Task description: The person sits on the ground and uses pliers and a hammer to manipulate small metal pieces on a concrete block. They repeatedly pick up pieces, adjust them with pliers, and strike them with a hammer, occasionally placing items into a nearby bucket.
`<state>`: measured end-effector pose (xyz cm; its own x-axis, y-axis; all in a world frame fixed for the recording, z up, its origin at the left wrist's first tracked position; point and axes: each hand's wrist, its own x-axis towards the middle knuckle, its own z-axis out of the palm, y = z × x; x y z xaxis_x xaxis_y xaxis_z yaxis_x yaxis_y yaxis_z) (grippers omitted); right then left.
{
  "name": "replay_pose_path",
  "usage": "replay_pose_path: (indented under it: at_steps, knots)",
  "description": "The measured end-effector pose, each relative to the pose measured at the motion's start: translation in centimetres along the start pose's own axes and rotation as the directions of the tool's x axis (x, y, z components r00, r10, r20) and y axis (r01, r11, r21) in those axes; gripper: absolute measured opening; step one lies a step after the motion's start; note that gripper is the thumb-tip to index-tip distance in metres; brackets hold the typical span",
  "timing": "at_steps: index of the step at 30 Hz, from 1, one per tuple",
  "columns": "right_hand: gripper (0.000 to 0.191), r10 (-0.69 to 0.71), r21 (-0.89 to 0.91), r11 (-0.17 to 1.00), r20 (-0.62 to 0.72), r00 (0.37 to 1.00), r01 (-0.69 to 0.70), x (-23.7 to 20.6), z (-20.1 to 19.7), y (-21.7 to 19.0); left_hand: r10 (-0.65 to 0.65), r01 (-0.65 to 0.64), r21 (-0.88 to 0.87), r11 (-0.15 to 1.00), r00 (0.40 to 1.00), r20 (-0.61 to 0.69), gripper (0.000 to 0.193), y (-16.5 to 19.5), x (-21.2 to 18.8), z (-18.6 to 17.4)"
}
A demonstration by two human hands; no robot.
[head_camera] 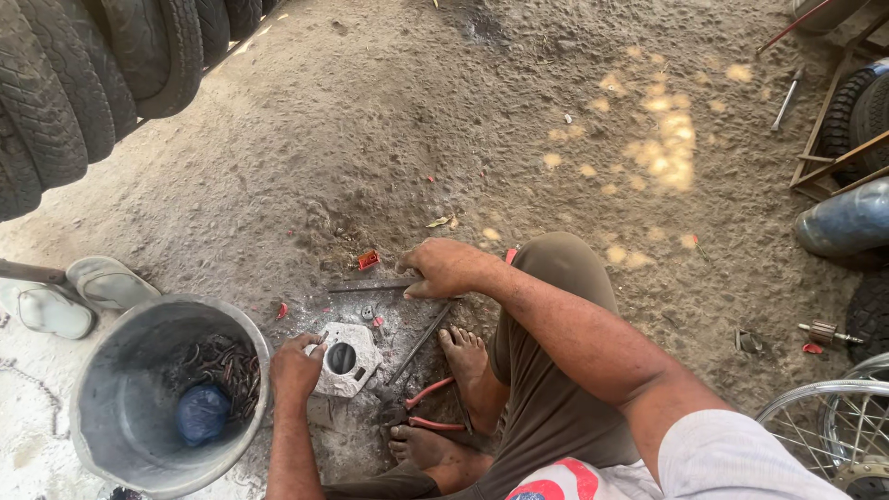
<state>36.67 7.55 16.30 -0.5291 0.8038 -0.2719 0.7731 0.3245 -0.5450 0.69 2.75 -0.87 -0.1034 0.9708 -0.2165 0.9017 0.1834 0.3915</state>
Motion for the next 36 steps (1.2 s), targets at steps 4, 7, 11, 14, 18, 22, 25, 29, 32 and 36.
replay_pose_path:
  at_steps: [4,7,11,14,18,22,25,29,32,36]
  knots:
    - [0.054,0.036,-0.002,0.999,0.039,0.999,-0.036,0.0,0.2,-0.2,0.027,-0.027,-0.006,1.0,0.999,-0.021,0.026,0.0,-0.4,-0.3]
    - [0.052,-0.009,0.002,1.0,0.005,1.0,0.009,-0.1,0.0,-0.6,0.033,-0.034,-0.008,0.999,0.999,-0.03,0.026,-0.4,-0.3,0.0]
    - [0.053,-0.024,0.0,1.0,0.002,1.0,0.024,-0.3,-0.6,-1.1,0.056,-0.055,0.075,0.996,0.998,-0.015,0.027,-1.5,0.2,1.2]
    - [0.055,-0.052,-0.003,0.999,0.016,0.999,0.052,-0.3,-0.7,-1.3,0.069,-0.066,0.078,0.995,0.997,-0.029,0.029,-2.3,0.8,2.0]
    - [0.057,-0.058,0.013,0.998,0.077,0.995,0.057,-0.4,-0.5,-1.2,0.34,-0.349,0.035,0.937,0.878,-0.336,0.027,-2.9,1.6,2.2]
    - [0.059,-0.267,-0.061,0.963,-0.089,0.959,0.263,-0.4,-0.3,-0.5,0.12,-0.11,0.062,0.992,0.976,-0.183,0.029,-2.9,2.3,2.3]
    - [0.061,-0.247,-0.049,0.968,-0.046,0.968,0.245,-0.4,0.0,-0.2,-0.069,0.074,0.053,0.996,0.992,-0.102,0.034,-3.2,2.2,2.7]
    - [0.06,-0.195,-0.021,0.98,0.016,0.981,0.195,0.0,0.1,-0.1,-0.078,0.082,0.055,0.995,0.994,-0.079,0.033,-4.1,2.2,3.5]
    - [0.061,-0.179,0.002,0.984,0.04,0.983,0.179,0.4,-0.3,-0.1,0.095,-0.078,0.106,0.991,0.981,-0.17,0.029,-4.5,2.9,4.1]
    - [0.063,-0.11,0.02,0.994,0.136,0.985,0.108,0.7,-1.0,-0.2,-0.024,0.025,0.117,0.993,1.0,-0.012,0.034,-4.4,3.8,4.5]
